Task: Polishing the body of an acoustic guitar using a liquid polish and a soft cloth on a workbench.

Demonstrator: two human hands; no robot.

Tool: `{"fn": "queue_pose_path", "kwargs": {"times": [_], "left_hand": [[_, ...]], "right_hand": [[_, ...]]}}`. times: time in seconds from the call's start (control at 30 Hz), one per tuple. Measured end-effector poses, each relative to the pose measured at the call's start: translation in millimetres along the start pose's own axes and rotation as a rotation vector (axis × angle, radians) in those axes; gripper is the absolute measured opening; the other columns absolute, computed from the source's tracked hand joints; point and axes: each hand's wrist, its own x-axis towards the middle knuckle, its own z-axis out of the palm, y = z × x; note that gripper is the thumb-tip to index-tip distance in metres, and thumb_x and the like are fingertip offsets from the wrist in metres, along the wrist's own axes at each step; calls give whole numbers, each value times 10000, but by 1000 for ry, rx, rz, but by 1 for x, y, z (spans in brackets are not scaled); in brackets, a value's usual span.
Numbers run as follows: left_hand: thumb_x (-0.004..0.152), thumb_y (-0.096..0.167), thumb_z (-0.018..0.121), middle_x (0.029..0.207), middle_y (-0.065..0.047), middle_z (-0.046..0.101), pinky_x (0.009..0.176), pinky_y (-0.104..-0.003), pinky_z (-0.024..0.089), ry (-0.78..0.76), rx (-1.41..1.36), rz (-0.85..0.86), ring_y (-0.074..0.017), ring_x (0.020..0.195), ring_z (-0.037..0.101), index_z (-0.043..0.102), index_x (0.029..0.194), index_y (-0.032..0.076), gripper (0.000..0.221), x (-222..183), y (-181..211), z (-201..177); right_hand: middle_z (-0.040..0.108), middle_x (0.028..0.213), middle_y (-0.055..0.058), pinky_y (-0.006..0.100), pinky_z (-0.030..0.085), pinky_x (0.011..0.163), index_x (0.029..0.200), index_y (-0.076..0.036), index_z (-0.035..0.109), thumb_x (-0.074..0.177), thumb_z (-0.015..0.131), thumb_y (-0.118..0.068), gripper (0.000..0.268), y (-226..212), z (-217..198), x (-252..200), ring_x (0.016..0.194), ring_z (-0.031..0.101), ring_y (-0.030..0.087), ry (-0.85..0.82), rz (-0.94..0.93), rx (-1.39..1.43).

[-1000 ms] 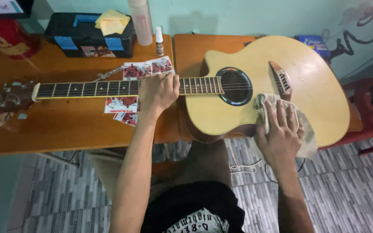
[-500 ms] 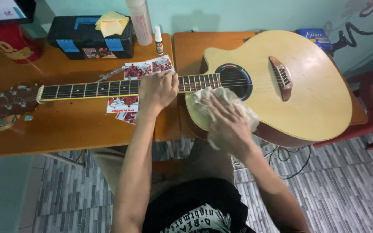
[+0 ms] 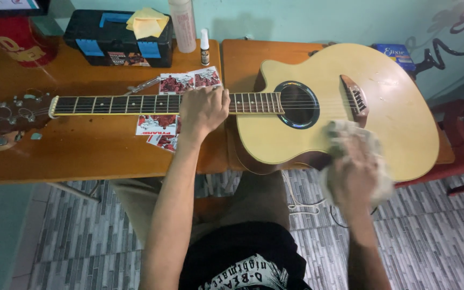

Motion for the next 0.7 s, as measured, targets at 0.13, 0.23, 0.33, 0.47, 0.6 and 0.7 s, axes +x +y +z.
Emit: {"fn": "queue_pose_path", "kwargs": {"times": [0.13, 0.23, 0.33, 0.47, 0.6, 0.7], "left_hand": [[1040, 356, 290, 724, -142, 746, 742, -506, 545, -105, -15, -60, -382, 772, 774, 683, 768, 130, 529, 1, 3, -7], [1029, 354, 327, 702, -135, 739, 718, -508, 553, -60, 3, -40, -365, 752, 777, 673, 753, 140, 492, 1, 3, -3], [1044, 359, 353, 683, -86, 739, 677, -442, 579, 8, 90, 14, -299, 715, 777, 690, 760, 170, 480, 0, 2, 5], [1041, 336, 390, 655, -90, 722, 668, -447, 576, 81, 58, 68, -316, 703, 772, 676, 730, 171, 454, 1, 4, -2], [1070, 373, 345, 700, -129, 734, 712, -459, 565, -22, -8, 0, -333, 767, 775, 662, 737, 163, 506, 2, 3, -4], [1071, 392, 316, 728, -130, 746, 749, -483, 553, -74, -24, -37, -346, 805, 776, 669, 753, 162, 528, 2, 5, -8]], "right_hand": [[538, 1540, 14, 221, 330, 1187, 1456, -80, 597, 1033, 366, -172, 490, -118, -53, -10, 1391, 515, 183, -48, -247, 613], [587, 1494, 115, 466, 414, 1103, 1457, -209, 597, 856, 522, -232, 606, -139, 6, 1, 1380, 552, 296, 148, -570, 270], [543, 1512, 149, 539, 468, 1046, 1375, -224, 635, 759, 686, -370, 635, -146, 17, 9, 1338, 575, 379, 245, -803, 244], [564, 1507, 88, 469, 449, 1092, 1410, -262, 630, 925, 546, -368, 503, -117, 11, 2, 1358, 582, 306, 256, -805, 313], [715, 1313, 123, 457, 552, 961, 1333, -203, 702, 868, 678, -255, 469, -52, 5, -5, 1131, 708, 335, 314, -585, 188], [750, 1276, 99, 377, 569, 963, 1306, -169, 753, 818, 707, -250, 497, 27, 14, -11, 1115, 723, 281, 345, -411, -60]]}}
